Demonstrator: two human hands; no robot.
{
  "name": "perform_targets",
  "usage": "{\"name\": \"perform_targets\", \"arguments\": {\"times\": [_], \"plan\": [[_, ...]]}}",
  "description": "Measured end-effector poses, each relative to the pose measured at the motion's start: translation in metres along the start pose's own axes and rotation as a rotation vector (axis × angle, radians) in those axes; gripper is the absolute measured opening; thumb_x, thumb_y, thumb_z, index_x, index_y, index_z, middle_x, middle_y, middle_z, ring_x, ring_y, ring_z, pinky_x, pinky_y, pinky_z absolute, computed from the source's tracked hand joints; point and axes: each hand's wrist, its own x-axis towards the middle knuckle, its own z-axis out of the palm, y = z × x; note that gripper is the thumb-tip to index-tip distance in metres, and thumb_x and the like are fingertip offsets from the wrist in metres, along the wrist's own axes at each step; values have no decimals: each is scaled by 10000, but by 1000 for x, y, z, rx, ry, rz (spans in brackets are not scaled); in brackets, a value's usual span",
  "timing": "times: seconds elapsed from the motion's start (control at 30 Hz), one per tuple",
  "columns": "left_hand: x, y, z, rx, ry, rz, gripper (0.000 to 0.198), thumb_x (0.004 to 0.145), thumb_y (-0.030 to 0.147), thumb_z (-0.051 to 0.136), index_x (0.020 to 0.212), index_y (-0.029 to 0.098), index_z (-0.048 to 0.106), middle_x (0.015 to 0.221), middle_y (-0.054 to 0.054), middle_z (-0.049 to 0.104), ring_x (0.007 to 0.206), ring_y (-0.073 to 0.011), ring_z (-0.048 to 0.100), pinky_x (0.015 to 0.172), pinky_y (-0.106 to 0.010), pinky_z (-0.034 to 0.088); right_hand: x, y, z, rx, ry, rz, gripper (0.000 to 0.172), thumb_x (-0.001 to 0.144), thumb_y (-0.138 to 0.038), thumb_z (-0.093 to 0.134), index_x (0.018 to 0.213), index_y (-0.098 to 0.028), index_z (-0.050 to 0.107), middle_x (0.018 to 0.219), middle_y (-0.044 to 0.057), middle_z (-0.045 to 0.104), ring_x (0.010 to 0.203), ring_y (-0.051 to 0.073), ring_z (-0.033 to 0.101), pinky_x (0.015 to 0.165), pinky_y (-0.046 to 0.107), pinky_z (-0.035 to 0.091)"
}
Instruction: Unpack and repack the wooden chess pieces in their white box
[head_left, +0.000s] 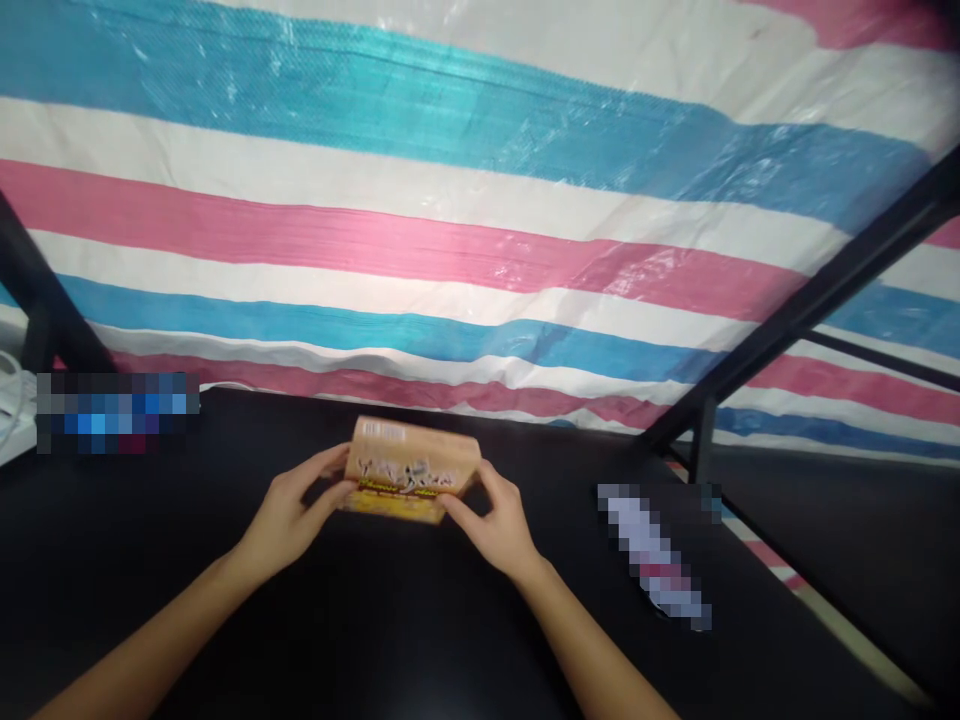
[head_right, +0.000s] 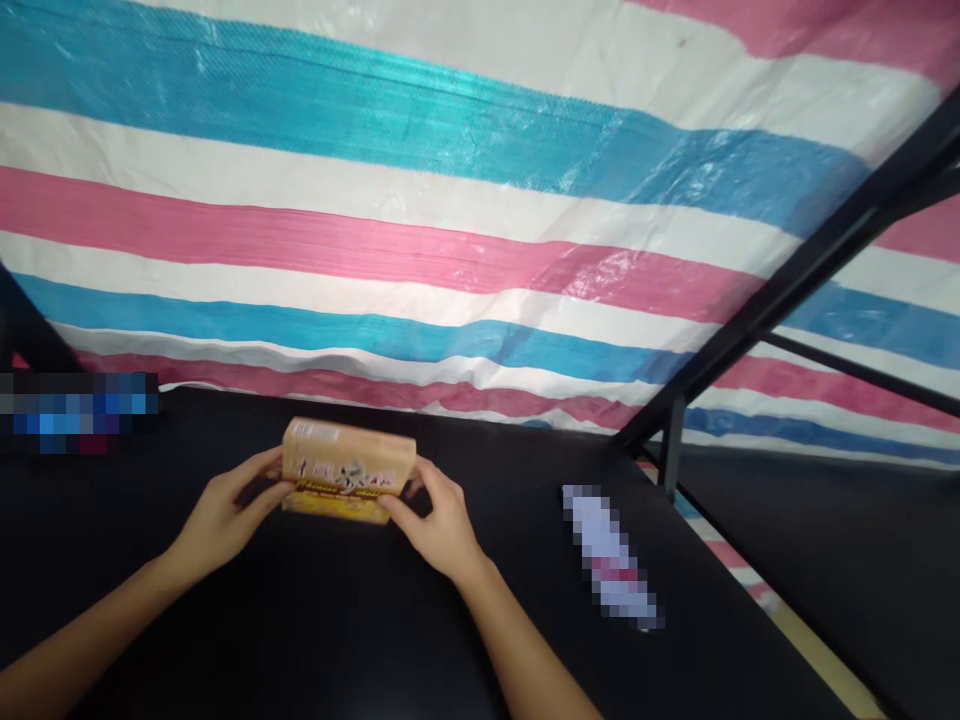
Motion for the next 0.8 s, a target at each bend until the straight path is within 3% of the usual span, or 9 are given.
{"name": "perform_targets", "arguments": {"times": [0.13,0.2,0.27,0.37,0.5,0.6,0.7,0.8], "plan": [[8,-6,8,-232,-219,-339,442,747,486,668,1066,180,667,968,-78,731,899,-267,666,727,-326,542,4,3,6,141,-132,332,378,813,-444,609,1092,-190,622,716,9,663,597,154,607,570,275,500],[10,-12,10,-222,-314,-434,439,741,502,662,1002,149,679,889,-82,734,774,-235,677,623,-290,532,4,9,7,108,-237,441,368,814,-477,588,1005,-168,652,614,-10,624,502,131,582,476,239,468],[9,-15,10,-150,-337,-471,442,732,517,653,950,135,687,792,-72,728,648,-201,658,542,-261,501,3,14,8,79,-345,513,382,814,-507,571,933,-156,664,536,-24,592,419,116,557,401,211,433],[6,-13,8,35,-306,-422,411,738,524,622,891,152,708,651,-33,692,517,-166,596,459,-231,424,2,16,9,83,-427,568,416,819,-535,546,908,-145,660,497,-23,590,370,111,550,350,189,409],[4,-2,8,332,-235,-286,339,756,493,585,678,191,719,556,-17,644,497,-162,548,467,-234,328,1,10,10,109,-428,616,431,822,-531,539,965,-143,664,474,-29,589,345,109,543,333,185,410],[4,3,9,411,-214,-254,350,770,475,567,596,198,691,528,-20,626,495,-168,536,487,-243,298,2,4,10,122,-397,635,437,813,-521,558,1008,-145,667,477,-35,586,319,98,519,307,177,385],[3,6,9,376,-185,-240,353,794,487,549,657,198,700,570,-19,646,523,-179,555,502,-245,320,5,-4,7,121,-322,624,461,812,-535,560,1035,-144,661,456,-45,560,292,89,479,291,175,357],[2,9,7,294,-126,-201,339,818,490,542,863,205,720,650,-8,670,586,-188,580,535,-246,375,7,-11,2,109,-213,539,471,828,-530,548,1109,-164,642,454,-60,524,303,84,445,314,188,355]]}}
